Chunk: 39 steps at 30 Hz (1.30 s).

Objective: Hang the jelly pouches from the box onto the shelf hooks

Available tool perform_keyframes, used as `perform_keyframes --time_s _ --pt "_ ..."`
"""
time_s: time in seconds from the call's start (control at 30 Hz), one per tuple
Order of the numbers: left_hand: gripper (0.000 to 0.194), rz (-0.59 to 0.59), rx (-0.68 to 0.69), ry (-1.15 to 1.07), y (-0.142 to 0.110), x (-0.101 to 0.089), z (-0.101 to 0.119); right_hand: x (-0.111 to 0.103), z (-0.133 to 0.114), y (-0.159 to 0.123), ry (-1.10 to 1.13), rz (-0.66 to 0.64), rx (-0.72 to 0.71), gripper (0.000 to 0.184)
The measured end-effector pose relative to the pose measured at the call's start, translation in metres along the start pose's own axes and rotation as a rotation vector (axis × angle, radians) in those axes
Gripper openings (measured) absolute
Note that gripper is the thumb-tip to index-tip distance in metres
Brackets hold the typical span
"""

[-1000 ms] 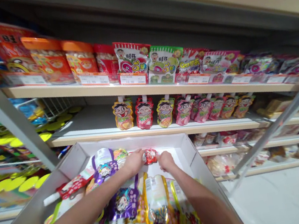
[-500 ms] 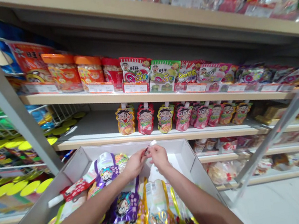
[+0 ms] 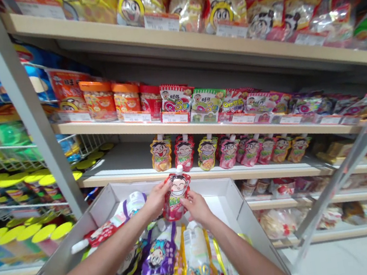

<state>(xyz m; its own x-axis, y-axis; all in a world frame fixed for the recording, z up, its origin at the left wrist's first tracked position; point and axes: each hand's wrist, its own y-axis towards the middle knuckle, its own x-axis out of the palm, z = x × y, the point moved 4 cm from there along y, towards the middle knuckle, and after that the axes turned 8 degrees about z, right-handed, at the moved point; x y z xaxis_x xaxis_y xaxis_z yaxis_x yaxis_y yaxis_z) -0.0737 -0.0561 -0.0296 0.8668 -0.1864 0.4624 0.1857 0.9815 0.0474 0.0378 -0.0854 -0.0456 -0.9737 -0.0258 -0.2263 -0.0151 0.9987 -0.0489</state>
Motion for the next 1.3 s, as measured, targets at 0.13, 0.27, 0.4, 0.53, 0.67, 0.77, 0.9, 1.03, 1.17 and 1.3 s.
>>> perform_keyframes --time_s 0.13,0.27,0.4,0.53,0.67,0.77,0.9,1.03,1.17,1.3 --pt "0.033 -0.022 0.052 0.052 -0.002 0.003 0.007 -0.002 -0.006 0.003 -0.027 0.073 -0.006 0.032" --pt "0.032 -0.021 0.143 0.113 0.001 0.010 0.024 -0.005 -0.015 0.008 0.114 0.129 -0.025 0.036" --pt "0.030 -0.011 0.221 0.196 0.010 0.012 0.037 -0.006 -0.023 0.013 0.257 0.122 -0.060 0.034" --pt "0.029 0.126 0.308 0.506 0.020 -0.001 0.032 -0.014 -0.028 0.028 0.298 0.227 -0.090 0.032" --pt "0.029 0.259 0.296 0.860 0.039 -0.009 0.020 -0.024 -0.035 0.056 0.236 0.305 -0.152 0.025" --pt "0.032 0.375 0.287 0.991 0.061 -0.006 0.020 -0.030 -0.038 0.079 0.192 0.348 -0.186 0.023" --pt "0.034 0.441 0.244 1.057 0.086 0.002 0.019 -0.035 -0.034 0.105 0.147 0.386 -0.199 0.023" --pt "0.033 0.458 0.222 1.101 0.100 0.003 0.017 -0.036 -0.026 0.125 0.117 0.393 -0.170 0.023" --pt "0.032 0.474 0.184 1.114 0.108 0.002 0.017 -0.037 -0.022 0.140 0.048 0.450 -0.154 0.020" --pt "0.030 0.489 0.175 1.140 0.114 0.003 0.019 -0.038 -0.021 0.152 0.004 0.492 -0.149 0.019"
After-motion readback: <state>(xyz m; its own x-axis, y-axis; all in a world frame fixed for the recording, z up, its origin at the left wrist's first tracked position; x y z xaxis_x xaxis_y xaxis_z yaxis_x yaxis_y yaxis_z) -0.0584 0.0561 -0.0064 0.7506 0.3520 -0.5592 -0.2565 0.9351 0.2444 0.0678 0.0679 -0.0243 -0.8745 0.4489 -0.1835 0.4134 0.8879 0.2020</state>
